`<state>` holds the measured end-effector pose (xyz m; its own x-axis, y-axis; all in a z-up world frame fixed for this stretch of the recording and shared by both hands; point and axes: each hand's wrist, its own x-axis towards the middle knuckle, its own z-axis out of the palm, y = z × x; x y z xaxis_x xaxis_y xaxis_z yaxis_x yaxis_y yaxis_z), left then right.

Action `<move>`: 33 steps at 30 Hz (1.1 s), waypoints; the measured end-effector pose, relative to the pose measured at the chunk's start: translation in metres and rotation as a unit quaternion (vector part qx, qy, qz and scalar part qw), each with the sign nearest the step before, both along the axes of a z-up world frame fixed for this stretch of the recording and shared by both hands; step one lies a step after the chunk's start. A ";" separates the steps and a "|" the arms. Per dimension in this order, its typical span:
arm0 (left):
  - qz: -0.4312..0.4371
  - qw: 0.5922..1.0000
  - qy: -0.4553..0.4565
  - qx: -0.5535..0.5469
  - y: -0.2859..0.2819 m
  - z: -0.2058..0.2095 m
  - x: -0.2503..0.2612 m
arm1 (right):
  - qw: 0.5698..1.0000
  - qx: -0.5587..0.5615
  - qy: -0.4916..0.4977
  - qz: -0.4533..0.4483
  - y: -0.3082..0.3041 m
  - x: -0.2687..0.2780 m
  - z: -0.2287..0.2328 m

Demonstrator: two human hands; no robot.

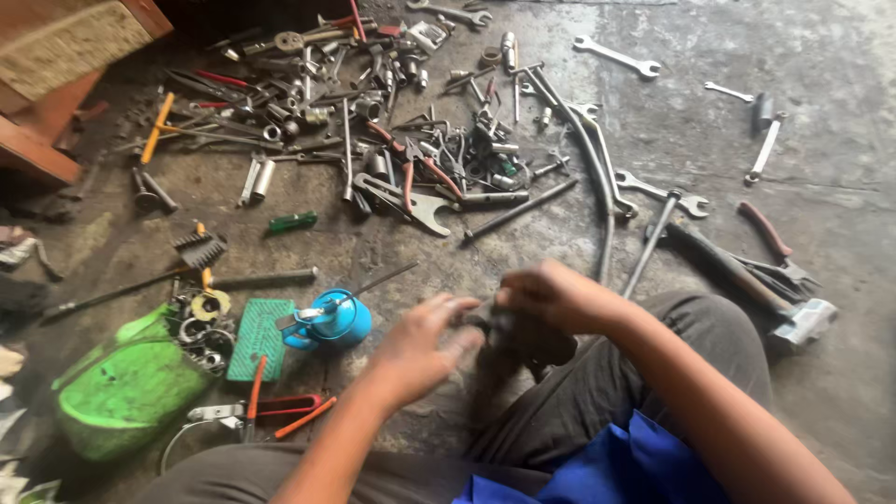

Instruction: The person sits on the floor and cleans various metal tools using a blue cloth and a liquid from a blue spray can. They wipe a wrench, a long metal rod, and a large flat wrench, handling each item individually.

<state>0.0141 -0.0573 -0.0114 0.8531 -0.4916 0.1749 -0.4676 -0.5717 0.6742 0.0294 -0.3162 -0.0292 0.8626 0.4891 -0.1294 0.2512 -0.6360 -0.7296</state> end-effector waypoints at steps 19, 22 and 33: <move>0.087 0.986 0.016 -0.142 -0.018 0.024 0.011 | 0.927 0.089 -0.362 0.048 0.034 0.002 -0.006; 0.089 0.987 -0.057 -0.120 -0.020 0.026 0.005 | 0.984 0.147 -0.100 -0.020 0.046 0.000 -0.004; 0.089 0.981 -0.034 -0.169 -0.005 0.045 0.019 | 0.696 0.615 0.368 -0.053 0.037 -0.001 -0.015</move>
